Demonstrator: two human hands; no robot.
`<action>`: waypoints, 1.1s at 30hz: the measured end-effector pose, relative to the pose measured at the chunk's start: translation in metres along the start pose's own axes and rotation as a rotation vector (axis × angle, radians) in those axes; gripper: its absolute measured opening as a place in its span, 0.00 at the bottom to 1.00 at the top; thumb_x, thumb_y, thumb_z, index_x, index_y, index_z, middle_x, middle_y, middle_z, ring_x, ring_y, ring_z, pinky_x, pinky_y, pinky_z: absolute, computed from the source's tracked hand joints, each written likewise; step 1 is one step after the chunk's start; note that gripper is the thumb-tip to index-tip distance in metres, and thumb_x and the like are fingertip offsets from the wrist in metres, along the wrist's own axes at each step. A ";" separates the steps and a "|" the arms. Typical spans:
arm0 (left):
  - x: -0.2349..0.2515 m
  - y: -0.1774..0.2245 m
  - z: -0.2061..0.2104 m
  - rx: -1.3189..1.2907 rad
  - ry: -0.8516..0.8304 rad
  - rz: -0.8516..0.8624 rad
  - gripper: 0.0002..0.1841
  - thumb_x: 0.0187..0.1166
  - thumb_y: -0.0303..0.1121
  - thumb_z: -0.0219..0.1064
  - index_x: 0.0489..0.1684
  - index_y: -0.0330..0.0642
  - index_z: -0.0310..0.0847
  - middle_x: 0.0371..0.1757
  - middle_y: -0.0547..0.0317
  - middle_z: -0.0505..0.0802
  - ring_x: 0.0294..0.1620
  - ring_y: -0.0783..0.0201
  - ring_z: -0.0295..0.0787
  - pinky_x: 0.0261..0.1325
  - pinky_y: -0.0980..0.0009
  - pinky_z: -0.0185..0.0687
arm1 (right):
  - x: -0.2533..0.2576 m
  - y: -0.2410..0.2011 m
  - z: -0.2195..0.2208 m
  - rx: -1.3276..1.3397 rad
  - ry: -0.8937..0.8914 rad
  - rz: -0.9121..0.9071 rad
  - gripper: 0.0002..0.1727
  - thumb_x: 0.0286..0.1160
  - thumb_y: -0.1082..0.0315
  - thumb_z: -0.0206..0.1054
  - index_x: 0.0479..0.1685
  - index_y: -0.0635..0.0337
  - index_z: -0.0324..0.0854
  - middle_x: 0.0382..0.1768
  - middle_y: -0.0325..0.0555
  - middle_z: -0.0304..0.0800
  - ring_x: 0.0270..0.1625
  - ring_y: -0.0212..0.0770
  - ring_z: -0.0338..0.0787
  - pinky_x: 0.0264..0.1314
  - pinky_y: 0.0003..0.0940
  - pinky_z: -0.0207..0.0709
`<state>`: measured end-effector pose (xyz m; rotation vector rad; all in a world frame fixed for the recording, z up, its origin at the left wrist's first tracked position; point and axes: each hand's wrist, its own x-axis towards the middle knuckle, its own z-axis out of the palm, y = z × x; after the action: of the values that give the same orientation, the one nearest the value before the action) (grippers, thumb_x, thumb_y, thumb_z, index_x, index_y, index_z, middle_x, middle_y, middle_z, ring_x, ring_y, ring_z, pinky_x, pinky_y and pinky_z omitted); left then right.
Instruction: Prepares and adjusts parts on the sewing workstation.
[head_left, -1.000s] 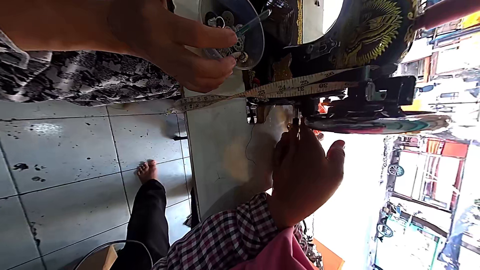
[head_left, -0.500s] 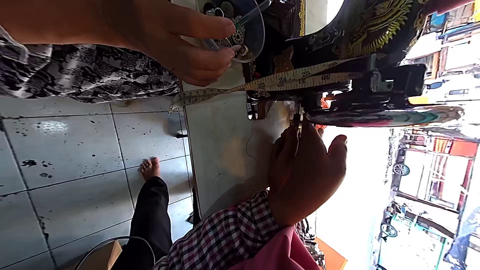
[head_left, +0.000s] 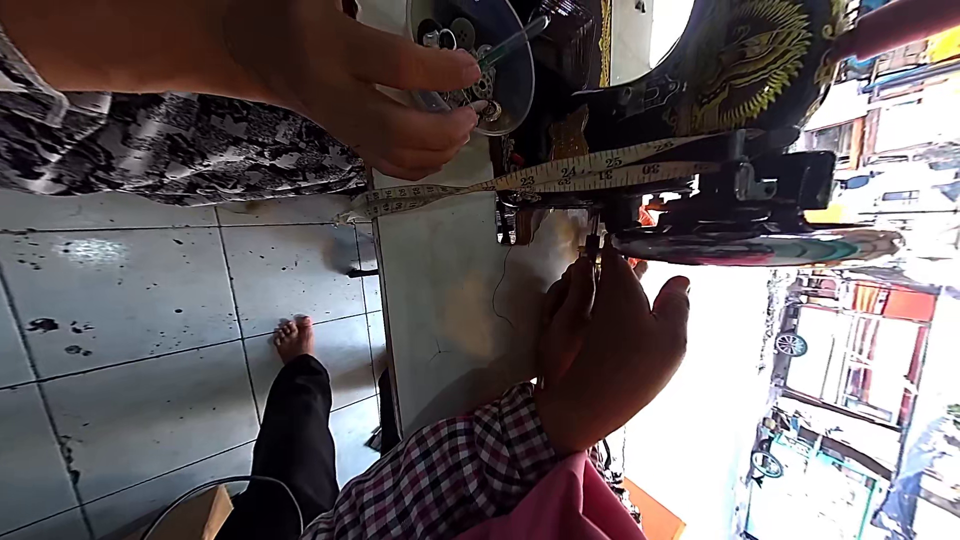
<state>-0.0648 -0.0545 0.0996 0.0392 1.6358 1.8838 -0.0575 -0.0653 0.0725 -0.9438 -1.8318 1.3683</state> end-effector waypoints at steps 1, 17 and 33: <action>0.000 0.000 0.000 0.003 -0.006 -0.004 0.20 0.85 0.40 0.65 0.71 0.43 0.79 0.63 0.57 0.89 0.67 0.68 0.82 0.69 0.65 0.74 | -0.001 -0.003 0.002 -0.023 -0.012 -0.017 0.18 0.91 0.64 0.51 0.32 0.61 0.82 0.16 0.40 0.77 0.12 0.31 0.76 0.10 0.24 0.72; 0.002 0.000 0.002 -0.288 -0.037 -0.088 0.21 0.83 0.30 0.66 0.73 0.36 0.73 0.67 0.54 0.88 0.70 0.72 0.83 0.73 0.73 0.77 | 0.000 -0.006 0.007 0.040 0.081 0.048 0.16 0.92 0.67 0.50 0.38 0.62 0.80 0.18 0.41 0.80 0.14 0.31 0.78 0.13 0.23 0.73; 0.024 -0.105 -0.026 -0.159 0.265 0.441 0.19 0.88 0.35 0.58 0.73 0.35 0.72 0.61 0.52 0.88 0.53 0.69 0.90 0.49 0.76 0.89 | 0.034 0.047 -0.041 0.202 -0.155 0.358 0.21 0.94 0.61 0.45 0.32 0.54 0.79 0.15 0.31 0.73 0.11 0.21 0.66 0.12 0.13 0.61</action>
<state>-0.0487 -0.0631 -0.0099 0.0936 1.7494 2.4378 -0.0338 -0.0067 0.0393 -1.1206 -1.6454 1.8528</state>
